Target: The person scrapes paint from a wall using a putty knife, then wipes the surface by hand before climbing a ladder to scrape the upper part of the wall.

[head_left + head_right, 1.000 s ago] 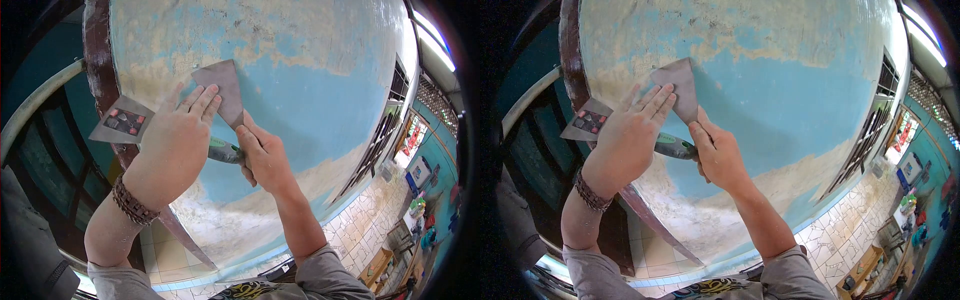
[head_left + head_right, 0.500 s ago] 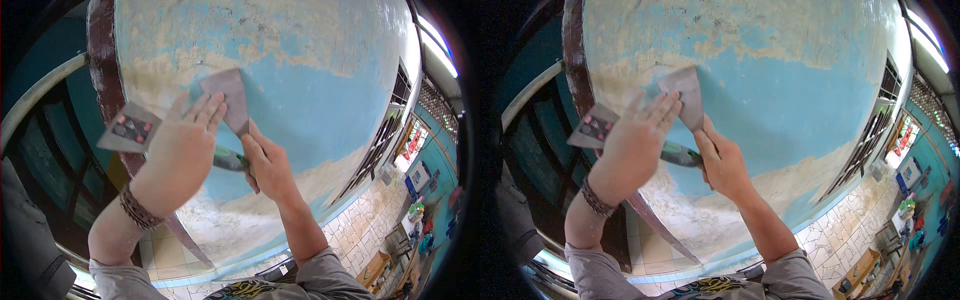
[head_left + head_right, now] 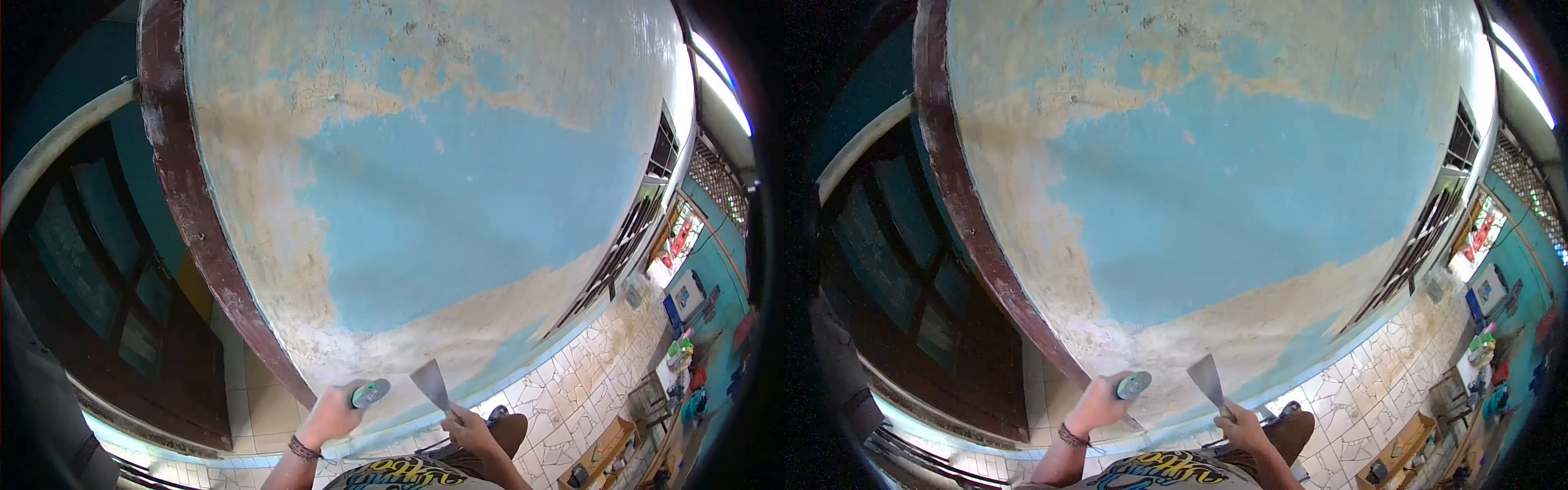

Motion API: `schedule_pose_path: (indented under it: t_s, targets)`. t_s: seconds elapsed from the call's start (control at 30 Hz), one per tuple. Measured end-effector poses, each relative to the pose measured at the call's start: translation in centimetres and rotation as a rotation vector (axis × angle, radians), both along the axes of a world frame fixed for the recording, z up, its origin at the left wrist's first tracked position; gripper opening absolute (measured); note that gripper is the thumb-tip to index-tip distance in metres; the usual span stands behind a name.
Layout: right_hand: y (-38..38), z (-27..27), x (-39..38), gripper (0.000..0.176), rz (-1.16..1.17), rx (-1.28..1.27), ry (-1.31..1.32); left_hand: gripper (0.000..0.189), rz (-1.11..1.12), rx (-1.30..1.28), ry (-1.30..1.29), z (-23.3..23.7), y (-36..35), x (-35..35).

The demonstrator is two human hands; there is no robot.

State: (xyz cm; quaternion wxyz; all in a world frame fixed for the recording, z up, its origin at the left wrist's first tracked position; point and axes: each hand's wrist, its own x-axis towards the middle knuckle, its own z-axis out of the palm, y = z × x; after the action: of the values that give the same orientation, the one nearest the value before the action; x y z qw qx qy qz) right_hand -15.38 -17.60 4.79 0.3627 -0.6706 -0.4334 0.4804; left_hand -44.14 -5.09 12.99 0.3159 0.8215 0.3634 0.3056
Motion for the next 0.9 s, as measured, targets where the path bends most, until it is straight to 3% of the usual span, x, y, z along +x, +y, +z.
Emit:
schedule_pose_path:
  t_s: [0.07,0.17,0.33,0.43,0.57,0.7,0.77,0.9]
  targets:
    - [-0.7,-0.7,0.5,0.051,-0.014,0.016,-0.045,0.033,0.152,-0.137,0.037,-3.3,-1.2,0.7]
    - [-0.8,-0.6,0.7,0.054,-0.035,0.075,-0.142,0.033,0.162,-0.044,0.126,-5.0,-1.3,0.8]
    - [0.5,-1.7,1.5,0.055,0.012,0.239,-0.378,0.029,0.201,-0.017,0.063,-2.8,0.4,2.4]
    - [0.3,-0.3,1.2,0.054,-0.066,0.030,-0.287,0.022,0.214,0.154,0.130,-1.1,1.6,2.8]
    - [-0.5,-4.7,2.9,0.054,-0.133,0.013,-0.230,0.031,0.269,0.394,0.203,4.7,2.1,3.0]
    - [-0.3,-5.2,4.1,0.051,-0.029,-0.116,-0.222,0.055,0.402,0.725,0.041,13.0,2.2,4.0]
    - [-0.1,-4.7,4.3,0.050,0.029,-0.114,-0.266,0.067,0.422,0.826,0.136,16.8,2.7,4.5]
    - [0.2,-3.4,4.5,0.049,0.103,-0.068,-0.266,0.071,0.483,1.037,0.422,22.2,5.3,5.4]
